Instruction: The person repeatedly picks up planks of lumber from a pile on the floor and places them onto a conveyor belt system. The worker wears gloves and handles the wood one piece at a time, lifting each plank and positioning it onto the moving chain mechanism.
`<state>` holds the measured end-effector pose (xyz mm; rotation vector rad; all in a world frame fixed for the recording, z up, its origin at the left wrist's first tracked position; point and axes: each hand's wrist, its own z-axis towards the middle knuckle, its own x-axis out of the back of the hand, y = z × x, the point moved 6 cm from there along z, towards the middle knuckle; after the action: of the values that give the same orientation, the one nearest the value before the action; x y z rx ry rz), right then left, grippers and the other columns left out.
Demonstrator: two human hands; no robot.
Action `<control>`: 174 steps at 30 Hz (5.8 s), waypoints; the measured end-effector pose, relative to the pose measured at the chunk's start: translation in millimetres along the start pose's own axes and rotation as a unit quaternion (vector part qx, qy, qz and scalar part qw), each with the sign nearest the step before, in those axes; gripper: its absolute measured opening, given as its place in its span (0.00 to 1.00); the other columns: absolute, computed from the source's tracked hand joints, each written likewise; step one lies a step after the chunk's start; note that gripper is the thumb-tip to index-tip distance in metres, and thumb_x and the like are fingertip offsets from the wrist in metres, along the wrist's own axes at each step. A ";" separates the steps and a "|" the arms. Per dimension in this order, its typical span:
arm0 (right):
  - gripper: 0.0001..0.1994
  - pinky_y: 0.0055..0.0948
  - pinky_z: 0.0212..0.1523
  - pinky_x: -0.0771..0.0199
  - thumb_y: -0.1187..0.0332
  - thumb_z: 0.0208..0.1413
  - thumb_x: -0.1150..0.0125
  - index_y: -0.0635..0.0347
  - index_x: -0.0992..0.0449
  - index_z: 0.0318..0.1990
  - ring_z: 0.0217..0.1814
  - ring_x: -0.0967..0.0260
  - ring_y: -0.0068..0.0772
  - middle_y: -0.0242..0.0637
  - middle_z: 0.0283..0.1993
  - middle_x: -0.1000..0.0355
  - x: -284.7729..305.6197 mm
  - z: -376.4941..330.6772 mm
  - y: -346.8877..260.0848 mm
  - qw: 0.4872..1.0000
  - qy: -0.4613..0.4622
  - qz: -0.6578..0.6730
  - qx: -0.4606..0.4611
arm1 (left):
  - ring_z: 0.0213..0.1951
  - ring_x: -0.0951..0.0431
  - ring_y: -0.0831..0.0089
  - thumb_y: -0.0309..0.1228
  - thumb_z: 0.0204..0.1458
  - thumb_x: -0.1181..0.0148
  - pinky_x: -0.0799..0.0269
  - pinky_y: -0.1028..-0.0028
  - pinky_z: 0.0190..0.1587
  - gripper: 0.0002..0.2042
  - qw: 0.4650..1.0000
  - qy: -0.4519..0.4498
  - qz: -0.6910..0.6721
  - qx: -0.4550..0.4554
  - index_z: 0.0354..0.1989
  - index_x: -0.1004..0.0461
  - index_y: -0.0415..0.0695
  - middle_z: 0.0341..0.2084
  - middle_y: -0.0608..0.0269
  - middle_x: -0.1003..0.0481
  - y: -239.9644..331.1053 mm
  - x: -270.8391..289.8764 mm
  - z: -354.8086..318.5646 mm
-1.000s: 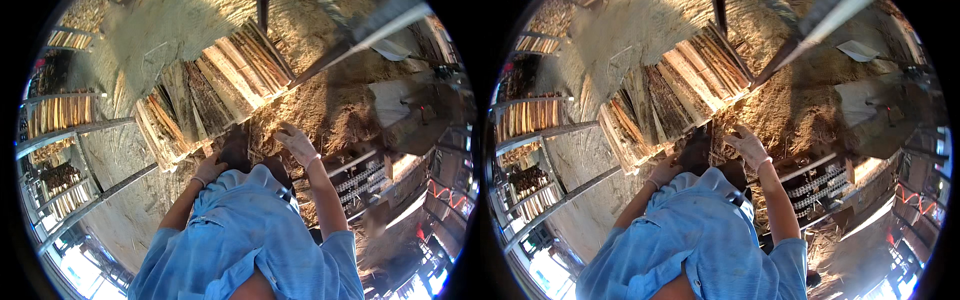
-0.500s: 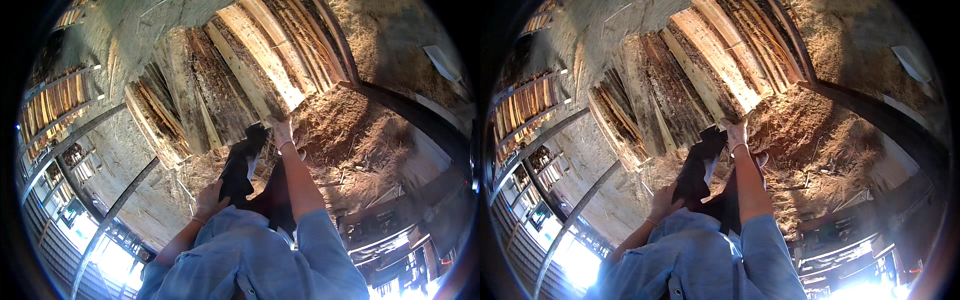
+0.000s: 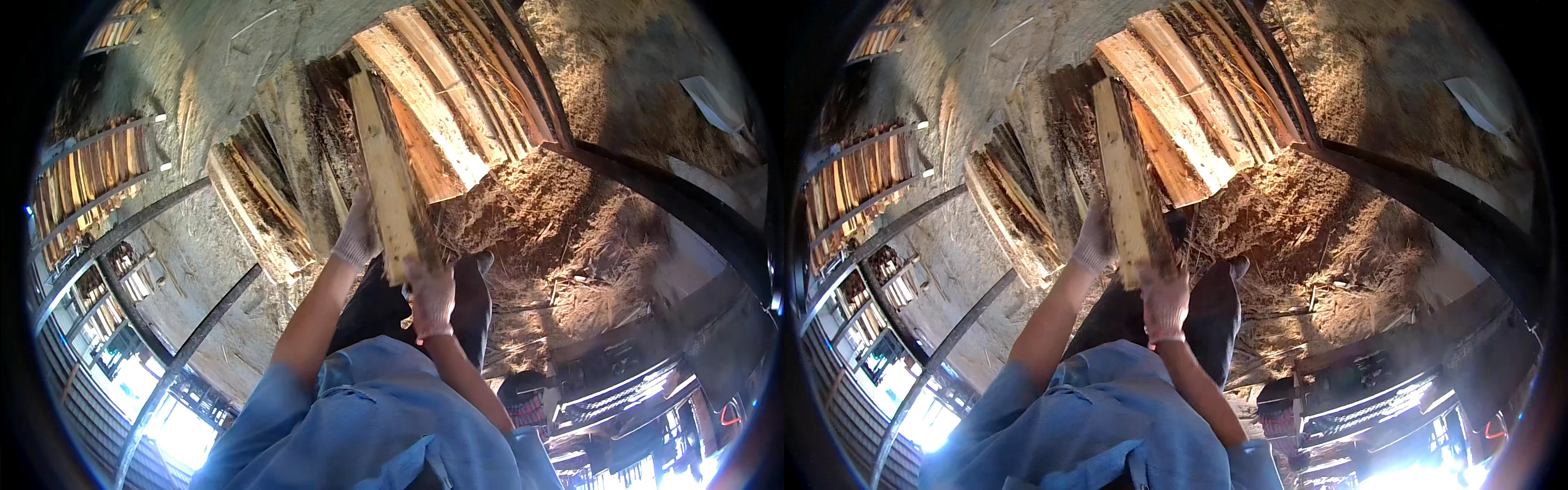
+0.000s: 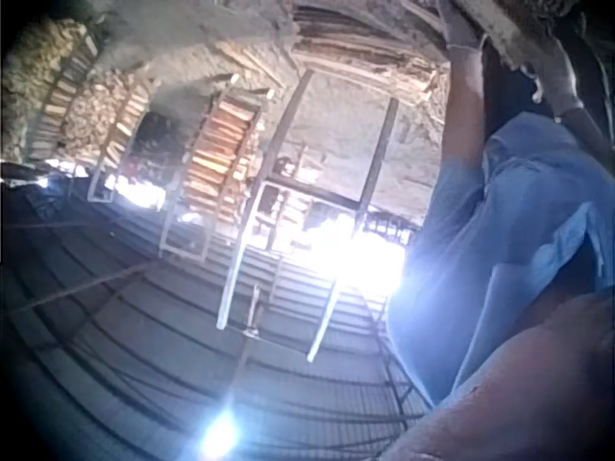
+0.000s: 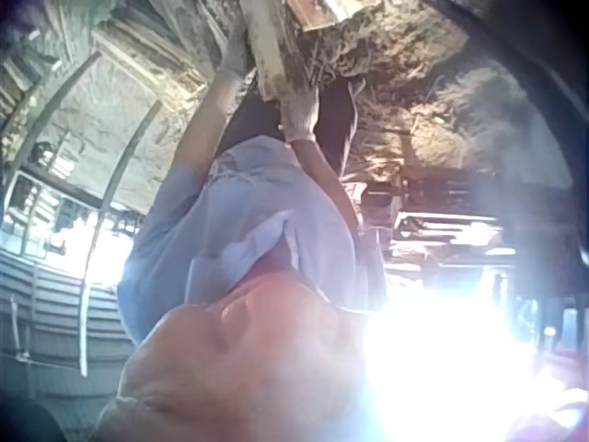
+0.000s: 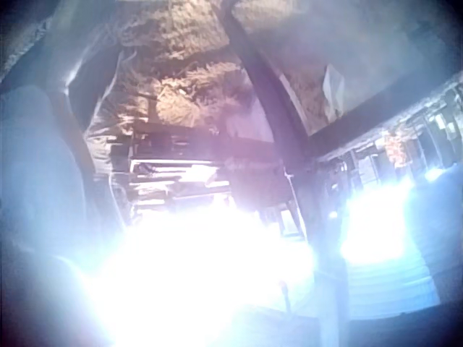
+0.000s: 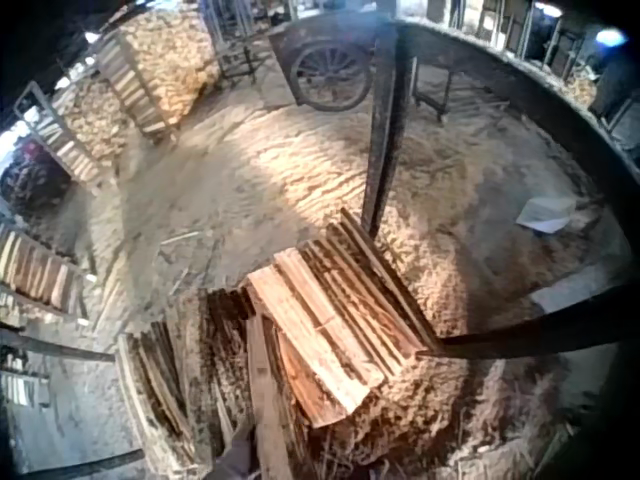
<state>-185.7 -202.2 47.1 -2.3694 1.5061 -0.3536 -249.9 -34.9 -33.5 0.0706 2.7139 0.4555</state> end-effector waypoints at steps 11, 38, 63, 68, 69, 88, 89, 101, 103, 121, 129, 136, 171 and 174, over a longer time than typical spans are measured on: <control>0.32 0.32 0.57 0.25 0.64 0.58 0.31 0.70 0.35 0.65 0.56 0.25 0.35 0.44 0.56 0.25 88.7 -52.7 25.7 0.972 -0.207 0.029 -0.104 | 0.44 0.19 0.67 0.36 0.57 0.32 0.20 0.64 0.49 0.24 0.986 -0.034 0.129 -0.100 0.60 0.29 0.43 0.45 0.58 0.21 -70.3 21.5 -44.0; 0.46 0.33 0.63 0.30 0.65 0.45 0.19 0.64 0.41 0.70 0.62 0.32 0.30 0.38 0.60 0.30 189.4 -239.1 -202.3 0.851 -0.332 0.070 0.402 | 0.54 0.25 0.70 0.23 0.52 0.39 0.26 0.70 0.57 0.36 0.881 -0.327 0.256 -0.226 0.73 0.42 0.42 0.58 0.60 0.28 -49.9 -205.2 -293.0; 0.32 0.42 0.50 0.22 0.47 0.55 0.32 0.70 0.22 0.54 0.50 0.21 0.43 0.57 0.52 0.22 731.0 -81.5 -295.6 0.861 0.367 -0.124 0.328 | 0.51 0.26 0.55 0.49 0.56 0.40 0.27 0.54 0.53 0.32 0.903 0.107 0.170 -0.380 0.64 0.35 0.41 0.50 0.52 0.28 40.1 2.7 -297.6; 0.14 0.47 0.52 0.23 0.65 0.65 0.46 0.50 0.18 0.53 0.53 0.23 0.52 0.43 0.49 0.19 678.6 -61.3 -328.1 0.590 0.449 -0.617 0.264 | 0.54 0.27 0.54 0.53 0.56 0.41 0.28 0.53 0.54 0.34 0.884 0.155 0.163 -0.409 0.66 0.38 0.44 0.51 0.51 0.29 20.3 -7.4 -360.1; 0.15 0.48 0.54 0.25 0.64 0.65 0.44 0.52 0.20 0.56 0.55 0.24 0.51 0.46 0.53 0.22 668.6 -64.1 -324.6 0.560 0.400 -0.690 0.224 | 0.54 0.27 0.55 0.53 0.56 0.41 0.28 0.53 0.54 0.35 0.879 0.155 0.161 -0.420 0.67 0.38 0.44 0.51 0.51 0.29 21.3 -5.6 -362.0; 0.59 0.38 0.62 0.25 0.32 0.49 0.33 0.67 0.52 0.76 0.63 0.28 0.53 0.63 0.69 0.38 306.5 -381.1 -189.1 0.742 -0.029 -0.195 0.640 | 0.57 0.25 0.50 0.33 0.45 0.32 0.21 0.55 0.54 0.48 0.559 -0.163 0.455 -0.673 0.76 0.51 0.42 0.62 0.41 0.34 -86.4 -323.1 -467.8; 0.56 0.37 0.58 0.23 0.38 0.51 0.30 0.66 0.52 0.76 0.60 0.26 0.50 0.63 0.68 0.36 304.9 -383.6 -195.4 0.740 -0.005 -0.118 0.662 | 0.56 0.24 0.51 0.32 0.43 0.29 0.21 0.55 0.54 0.50 0.486 -0.216 0.500 -0.684 0.76 0.51 0.41 0.63 0.41 0.35 -104.4 -341.9 -468.8; 0.17 0.27 0.55 0.28 0.65 0.62 0.38 0.63 0.28 0.54 0.50 0.28 0.27 0.36 0.48 0.24 442.3 -240.2 -142.6 0.728 -0.003 0.424 0.538 | 0.58 0.25 0.47 0.35 0.37 0.24 0.26 0.59 0.59 0.53 0.303 -0.334 0.730 -0.514 0.74 0.49 0.37 0.59 0.39 0.31 -220.0 -419.8 -447.4; 0.24 0.29 0.55 0.27 0.61 0.62 0.35 0.64 0.33 0.59 0.51 0.28 0.30 0.38 0.49 0.24 441.5 -256.2 -144.3 0.760 -0.018 0.463 0.456 | 0.58 0.25 0.48 0.35 0.37 0.24 0.26 0.59 0.60 0.53 0.306 -0.298 0.758 -0.493 0.74 0.48 0.38 0.59 0.39 0.31 -226.6 -428.9 -440.8; 0.30 0.32 0.45 0.16 0.65 0.54 0.26 0.73 0.35 0.58 0.45 0.21 0.39 0.52 0.48 0.22 632.7 -210.8 -227.8 0.838 0.313 0.212 0.393 | 0.72 0.40 0.55 0.26 0.53 0.37 0.40 0.63 0.71 0.40 0.654 -0.214 0.628 -0.364 0.75 0.49 0.35 0.72 0.40 0.43 -108.2 -277.1 -390.2; 0.39 0.41 0.60 0.25 0.35 0.55 0.40 0.71 0.19 0.51 0.59 0.23 0.53 0.58 0.54 0.22 746.0 -116.3 -303.4 0.845 0.391 -0.272 0.245 | 0.50 0.21 0.56 0.34 0.54 0.37 0.23 0.60 0.48 0.39 0.696 0.083 0.665 -0.257 0.75 0.44 0.40 0.58 0.43 0.27 -51.1 2.2 -259.2; 0.29 0.47 0.43 0.26 0.45 0.65 0.49 0.71 0.27 0.50 0.44 0.23 0.52 0.54 0.42 0.22 737.0 -83.5 -309.3 0.733 0.397 -0.430 0.347 | 0.38 0.22 0.68 0.40 0.59 0.40 0.25 0.69 0.35 0.26 0.806 0.125 0.553 -0.171 0.62 0.30 0.37 0.42 0.55 0.21 -78.3 65.1 -257.9; 0.27 0.33 0.58 0.29 0.70 0.59 0.35 0.56 0.34 0.66 0.58 0.28 0.35 0.36 0.59 0.25 -5.3 272.8 28.7 0.995 -0.082 0.045 -0.026 | 0.50 0.24 0.49 0.46 0.51 0.34 0.27 0.53 0.53 0.36 0.530 0.074 0.845 0.005 0.67 0.35 0.43 0.48 0.47 0.26 -53.8 66.1 -156.5; 0.18 0.39 0.49 0.24 0.61 0.58 0.32 0.57 0.20 0.54 0.49 0.24 0.32 0.34 0.51 0.21 -7.3 284.0 39.6 0.996 -0.070 0.057 -0.012 | 0.49 0.24 0.49 0.46 0.51 0.35 0.27 0.52 0.53 0.36 0.544 0.089 0.834 0.034 0.67 0.35 0.43 0.49 0.47 0.26 -49.3 67.0 -155.5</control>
<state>-117.3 -175.3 -230.1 -2.2615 1.5793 -0.1390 -370.5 -121.4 61.8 2.7619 1.7942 0.7431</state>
